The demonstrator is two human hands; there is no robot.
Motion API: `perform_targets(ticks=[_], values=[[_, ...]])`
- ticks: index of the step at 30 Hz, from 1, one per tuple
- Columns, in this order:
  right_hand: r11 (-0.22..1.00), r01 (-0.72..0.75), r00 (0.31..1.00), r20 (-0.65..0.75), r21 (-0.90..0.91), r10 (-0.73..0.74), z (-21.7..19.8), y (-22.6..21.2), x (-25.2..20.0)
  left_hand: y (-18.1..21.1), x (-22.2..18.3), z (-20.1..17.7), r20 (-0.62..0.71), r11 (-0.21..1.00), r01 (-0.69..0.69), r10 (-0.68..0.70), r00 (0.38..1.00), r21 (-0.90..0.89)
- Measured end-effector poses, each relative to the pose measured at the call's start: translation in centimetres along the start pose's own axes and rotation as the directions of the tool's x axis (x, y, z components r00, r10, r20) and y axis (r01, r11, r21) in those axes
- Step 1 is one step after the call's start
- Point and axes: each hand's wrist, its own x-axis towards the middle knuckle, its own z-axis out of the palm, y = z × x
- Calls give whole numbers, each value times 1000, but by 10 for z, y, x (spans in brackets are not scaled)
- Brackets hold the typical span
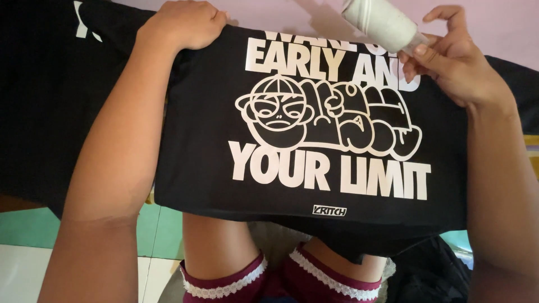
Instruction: Using a lint roller to remove dust and fibers from a black t-shirt
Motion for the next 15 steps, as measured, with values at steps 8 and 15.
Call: perform_targets(ticks=[8, 15], values=[[993, 69, 996, 64, -94, -63, 12, -15, 1, -1, 3, 0, 9, 1000, 3, -4, 1000, 11], [995, 52, 997, 60, -87, -47, 16, -23, -3, 0, 1, 0, 1, 999, 30, -30, 1000, -12]])
